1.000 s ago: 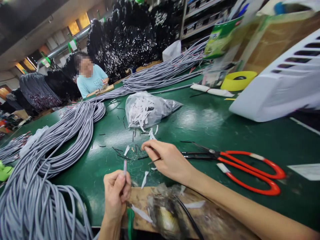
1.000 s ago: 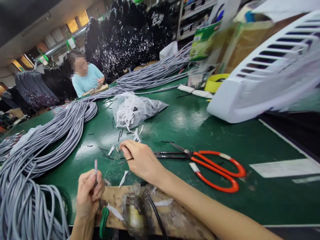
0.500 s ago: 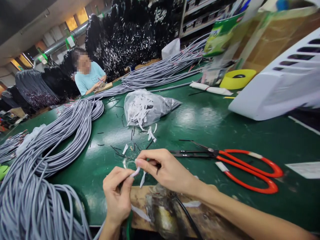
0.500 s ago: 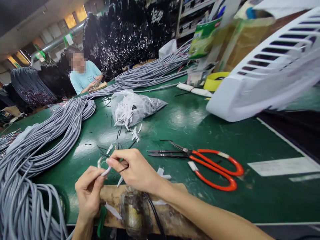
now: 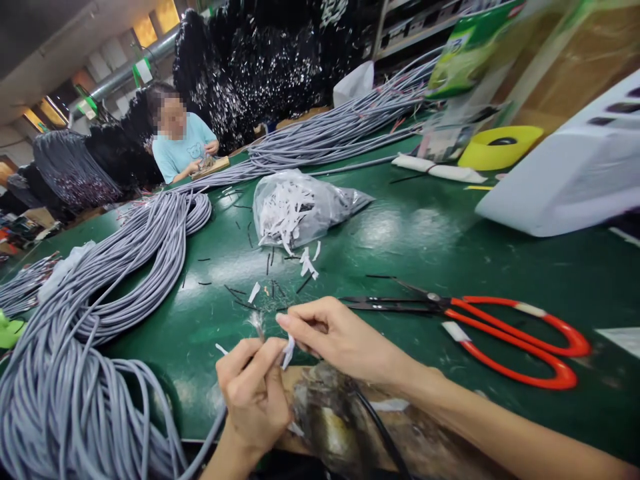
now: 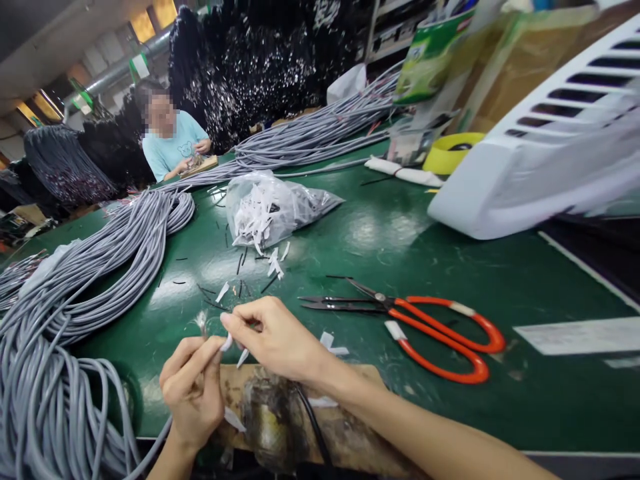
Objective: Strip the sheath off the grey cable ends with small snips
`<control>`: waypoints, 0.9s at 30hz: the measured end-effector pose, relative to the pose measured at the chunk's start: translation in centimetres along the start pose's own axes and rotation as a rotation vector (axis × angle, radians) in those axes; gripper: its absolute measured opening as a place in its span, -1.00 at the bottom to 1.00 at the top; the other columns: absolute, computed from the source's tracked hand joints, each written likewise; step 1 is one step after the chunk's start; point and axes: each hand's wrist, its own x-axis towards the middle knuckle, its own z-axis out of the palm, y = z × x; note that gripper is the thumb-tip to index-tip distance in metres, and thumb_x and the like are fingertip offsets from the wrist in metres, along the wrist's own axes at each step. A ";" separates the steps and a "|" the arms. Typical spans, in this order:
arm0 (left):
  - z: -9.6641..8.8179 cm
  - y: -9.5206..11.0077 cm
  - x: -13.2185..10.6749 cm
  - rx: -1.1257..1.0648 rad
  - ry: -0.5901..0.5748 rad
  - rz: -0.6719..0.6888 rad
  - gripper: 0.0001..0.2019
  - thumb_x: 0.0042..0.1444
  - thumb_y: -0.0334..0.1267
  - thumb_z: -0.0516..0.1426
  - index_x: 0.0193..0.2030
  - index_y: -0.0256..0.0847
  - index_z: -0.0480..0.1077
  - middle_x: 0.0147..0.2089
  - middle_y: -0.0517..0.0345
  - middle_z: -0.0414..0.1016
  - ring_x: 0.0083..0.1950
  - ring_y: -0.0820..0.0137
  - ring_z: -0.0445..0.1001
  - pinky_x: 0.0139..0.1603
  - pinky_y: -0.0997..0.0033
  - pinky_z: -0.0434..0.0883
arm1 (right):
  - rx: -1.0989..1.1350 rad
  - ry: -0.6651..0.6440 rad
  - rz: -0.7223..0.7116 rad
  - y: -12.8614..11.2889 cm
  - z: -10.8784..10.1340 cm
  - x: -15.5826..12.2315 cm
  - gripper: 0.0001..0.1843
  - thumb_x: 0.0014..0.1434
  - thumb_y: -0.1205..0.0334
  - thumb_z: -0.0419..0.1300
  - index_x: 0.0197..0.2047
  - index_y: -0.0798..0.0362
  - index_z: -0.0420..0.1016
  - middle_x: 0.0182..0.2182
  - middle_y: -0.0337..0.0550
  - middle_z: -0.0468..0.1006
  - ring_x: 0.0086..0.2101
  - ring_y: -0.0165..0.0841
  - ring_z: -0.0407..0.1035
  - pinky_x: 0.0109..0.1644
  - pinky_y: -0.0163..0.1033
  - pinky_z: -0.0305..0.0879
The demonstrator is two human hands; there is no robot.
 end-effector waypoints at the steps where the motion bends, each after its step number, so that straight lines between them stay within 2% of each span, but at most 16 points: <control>1: 0.0 0.0 0.1 0.003 0.027 -0.025 -0.75 0.08 -0.57 0.02 -0.20 -0.24 0.44 -0.46 0.15 0.41 -0.47 0.48 0.37 -0.45 0.54 0.33 | 0.044 -0.050 0.023 -0.1 0.0 -0.1 -0.53 0.17 0.00 -0.09 -0.69 0.04 0.07 -0.73 -0.35 0.05 -0.67 -0.52 -0.05 -0.62 -0.36 -0.09; 3: 0.0 0.0 0.3 0.017 0.046 -0.079 -0.76 0.09 -0.56 0.03 -0.21 -0.26 0.44 -0.44 0.14 0.42 -0.45 0.49 0.38 -0.44 0.55 0.33 | 0.076 -0.123 0.000 -0.4 0.2 -0.4 -0.51 0.16 -0.04 -0.07 -0.69 0.04 0.06 -0.75 -0.36 0.05 -0.68 -0.53 -0.07 -0.63 -0.36 -0.10; 4: 0.0 0.0 0.4 0.021 0.042 -0.100 -0.77 0.09 -0.55 0.02 -0.21 -0.28 0.45 -0.43 0.13 0.42 -0.45 0.49 0.39 -0.44 0.56 0.33 | 0.052 -0.104 -0.041 -0.5 0.2 -0.4 -0.51 0.16 -0.04 -0.04 -0.70 0.04 0.04 -0.74 -0.36 0.03 -0.68 -0.53 -0.08 -0.63 -0.36 -0.11; 5: 0.0 -0.1 0.4 0.018 0.030 -0.119 -0.78 0.10 -0.54 0.03 -0.22 -0.29 0.45 -0.44 0.12 0.42 -0.45 0.49 0.38 -0.44 0.56 0.32 | 0.006 -0.034 -0.091 -0.6 0.2 -0.5 -0.51 0.15 -0.02 -0.02 -0.70 0.03 0.02 -0.74 -0.37 0.00 -0.67 -0.54 -0.10 -0.63 -0.36 -0.12; 7: 0.0 -0.1 0.5 -0.009 0.000 -0.157 -0.80 0.12 -0.51 0.03 -0.25 -0.30 0.46 -0.49 0.15 0.38 -0.50 0.50 0.34 -0.49 0.57 0.29 | -0.098 0.186 -0.181 -0.6 0.0 -0.5 -0.54 0.16 0.05 0.02 -0.69 0.05 0.07 -0.72 -0.37 0.01 -0.66 -0.53 -0.09 -0.62 -0.36 -0.11; 9: 0.0 -0.1 0.6 -0.053 -0.021 -0.213 -0.81 0.14 -0.47 0.02 -0.28 -0.31 0.47 -0.52 0.16 0.35 -0.53 0.51 0.30 -0.53 0.58 0.24 | -0.162 0.350 -0.240 -0.5 -0.3 -0.5 -0.63 0.18 0.12 0.03 -0.61 0.09 0.25 -0.69 -0.34 0.14 -0.65 -0.52 -0.02 -0.61 -0.38 -0.05; 10: 0.0 -0.1 0.6 -0.071 -0.029 -0.243 -0.81 0.14 -0.45 0.02 -0.31 -0.31 0.48 -0.54 0.17 0.34 -0.54 0.51 0.29 -0.55 0.58 0.22 | -0.188 0.373 -0.273 -0.4 -0.5 -0.5 -0.69 0.18 0.15 0.05 -0.54 0.10 0.34 -0.66 -0.33 0.21 -0.65 -0.52 0.03 -0.60 -0.38 0.00; 13: -0.1 -0.1 0.7 -0.092 -0.025 -0.318 -0.78 0.15 -0.40 0.02 -0.39 -0.31 0.47 -0.59 0.20 0.27 -0.58 0.51 0.25 -0.60 0.57 0.16 | -0.287 0.342 -0.418 -0.1 -0.6 -0.6 -0.87 0.15 0.24 0.14 -0.34 0.11 0.47 -0.54 -0.25 0.39 -0.57 -0.50 0.22 -0.50 -0.41 0.16; 16: -0.1 -0.2 0.8 -0.140 -0.023 -0.381 -0.77 0.15 -0.36 0.03 -0.45 -0.31 0.47 -0.61 0.20 0.31 -0.59 0.51 0.26 -0.60 0.57 0.17 | -0.366 0.346 -0.542 0.1 -0.2 -0.7 -0.86 0.18 0.33 0.10 -0.22 0.12 0.47 -0.45 -0.20 0.47 -0.47 -0.48 0.33 -0.38 -0.41 0.24; 18: -0.1 -0.2 0.9 -0.187 -0.021 -0.430 -0.76 0.15 -0.34 0.03 -0.46 -0.30 0.46 -0.58 0.18 0.38 -0.55 0.49 0.32 -0.54 0.58 0.24 | -0.400 0.363 -0.497 0.3 0.0 -0.7 -0.85 0.17 0.26 0.13 -0.20 0.11 0.45 -0.47 -0.22 0.45 -0.49 -0.46 0.32 -0.41 -0.40 0.24; 20: -0.2 -0.3 1.0 -0.229 -0.002 -0.477 -0.75 0.15 -0.32 0.02 -0.46 -0.30 0.45 -0.53 0.15 0.44 -0.49 0.46 0.39 -0.46 0.58 0.30 | -0.406 0.330 -0.383 0.4 0.3 -0.7 -0.85 0.17 0.19 0.14 -0.26 0.09 0.43 -0.51 -0.25 0.42 -0.53 -0.45 0.29 -0.47 -0.39 0.22; 24: -0.3 -0.4 1.0 -0.249 0.023 -0.534 -0.74 0.18 -0.30 -0.02 -0.46 -0.28 0.40 -0.49 0.14 0.48 -0.45 0.44 0.43 -0.42 0.58 0.32 | -0.357 0.191 -0.307 0.6 1.0 -0.7 -0.71 0.28 0.30 -0.07 -0.44 0.07 0.36 -0.54 -0.26 0.40 -0.52 -0.46 0.29 -0.44 -0.39 0.19; 27: -0.3 -0.3 0.9 -0.228 0.004 -0.529 -0.73 0.19 -0.30 -0.04 -0.46 -0.28 0.38 -0.51 0.15 0.46 -0.49 0.45 0.41 -0.44 0.57 0.30 | -0.315 0.135 -0.276 0.8 1.5 -0.7 -0.71 0.29 0.31 -0.09 -0.42 0.08 0.35 -0.52 -0.25 0.43 -0.50 -0.46 0.31 -0.40 -0.38 0.19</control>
